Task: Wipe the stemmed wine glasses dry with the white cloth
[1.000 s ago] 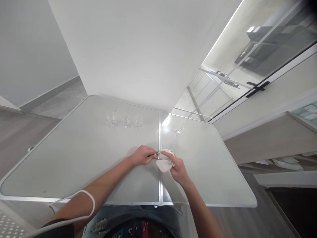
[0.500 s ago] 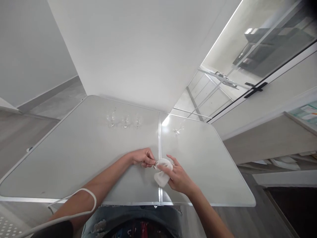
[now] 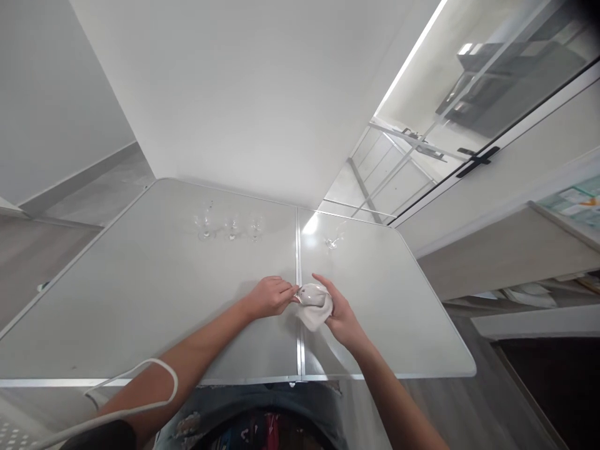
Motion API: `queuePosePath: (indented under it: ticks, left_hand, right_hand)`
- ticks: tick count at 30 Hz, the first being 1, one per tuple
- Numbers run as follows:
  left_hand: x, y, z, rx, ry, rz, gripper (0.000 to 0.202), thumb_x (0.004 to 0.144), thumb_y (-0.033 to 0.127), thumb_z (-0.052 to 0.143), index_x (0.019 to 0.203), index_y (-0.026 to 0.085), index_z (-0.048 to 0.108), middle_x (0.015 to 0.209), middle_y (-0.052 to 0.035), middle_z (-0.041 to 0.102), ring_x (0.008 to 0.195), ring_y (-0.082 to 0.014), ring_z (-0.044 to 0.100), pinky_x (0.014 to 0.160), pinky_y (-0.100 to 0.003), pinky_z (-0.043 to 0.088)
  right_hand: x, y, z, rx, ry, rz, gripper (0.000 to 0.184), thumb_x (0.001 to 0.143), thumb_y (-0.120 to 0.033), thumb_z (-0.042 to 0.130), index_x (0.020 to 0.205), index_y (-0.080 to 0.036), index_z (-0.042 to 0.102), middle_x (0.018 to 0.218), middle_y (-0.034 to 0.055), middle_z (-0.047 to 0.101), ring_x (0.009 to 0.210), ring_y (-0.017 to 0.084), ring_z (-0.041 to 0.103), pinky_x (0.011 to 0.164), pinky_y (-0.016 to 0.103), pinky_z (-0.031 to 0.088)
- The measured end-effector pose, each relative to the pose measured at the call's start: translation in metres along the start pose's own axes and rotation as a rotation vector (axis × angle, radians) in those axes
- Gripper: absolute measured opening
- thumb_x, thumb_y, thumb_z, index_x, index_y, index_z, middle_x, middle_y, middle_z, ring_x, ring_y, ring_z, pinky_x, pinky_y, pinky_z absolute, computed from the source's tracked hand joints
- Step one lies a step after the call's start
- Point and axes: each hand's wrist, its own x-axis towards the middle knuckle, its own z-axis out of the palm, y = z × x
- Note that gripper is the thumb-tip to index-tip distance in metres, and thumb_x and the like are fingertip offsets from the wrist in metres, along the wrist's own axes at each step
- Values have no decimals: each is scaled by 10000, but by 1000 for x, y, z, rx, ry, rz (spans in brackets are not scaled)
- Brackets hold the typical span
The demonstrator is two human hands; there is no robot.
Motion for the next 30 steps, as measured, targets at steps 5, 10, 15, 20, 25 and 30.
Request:
queuePosePath:
  ticks: [5, 10, 15, 20, 25, 30]
  left_hand:
    - [1, 5, 3, -54, -39, 13, 232, 1013, 241, 490, 1097, 155, 688, 776, -96, 701, 673, -178, 650, 675, -327, 549]
    - [8, 11, 1, -519, -114, -419, 298, 953, 387, 581, 871, 141, 728, 650, -56, 636, 558, -136, 544, 555, -268, 436]
    - [17, -6, -16, -1375, -599, -916, 470, 820, 563, 728, 704, 111, 678, 582, -9, 530, 448, -53, 326, 454, -228, 262]
    - [17, -8, -17, -1429, -625, -966, 495, 832, 592, 700, 747, 105, 682, 625, -27, 564, 448, -60, 364, 452, -231, 280]
    - [11, 6, 0, -555, -291, -481, 384, 968, 446, 559, 771, 140, 681, 613, -33, 594, 553, -134, 545, 552, -251, 403]
    - [5, 11, 7, -138, -139, -189, 289, 1013, 318, 487, 948, 151, 714, 705, -71, 682, 631, -166, 621, 607, -271, 454]
  right_hand:
    - [7, -2, 10, 200, 242, 307, 689, 716, -186, 675, 1397, -190, 566, 988, 52, 730, 906, 235, 675, 822, 359, 553]
    - [5, -4, 6, -38, 166, 99, 760, 779, -199, 653, 1510, -222, 446, 904, 20, 707, 783, 199, 651, 768, 351, 564]
    - [7, 16, -25, -547, -243, -417, 717, 839, -69, 463, 1503, -337, 491, 856, -23, 704, 792, 199, 655, 1136, 593, 413]
    - [10, 28, -33, -466, -136, -493, 706, 838, -66, 477, 1489, -335, 505, 946, -14, 732, 892, 212, 688, 1185, 611, 337]
    - [11, 12, -11, -20, 117, 102, 622, 840, -201, 575, 1457, -254, 524, 1060, 40, 721, 918, 224, 673, 870, 383, 542]
    - [11, 6, 4, 149, 146, 231, 669, 776, -220, 659, 1433, -218, 534, 884, 6, 692, 786, 181, 627, 739, 299, 508]
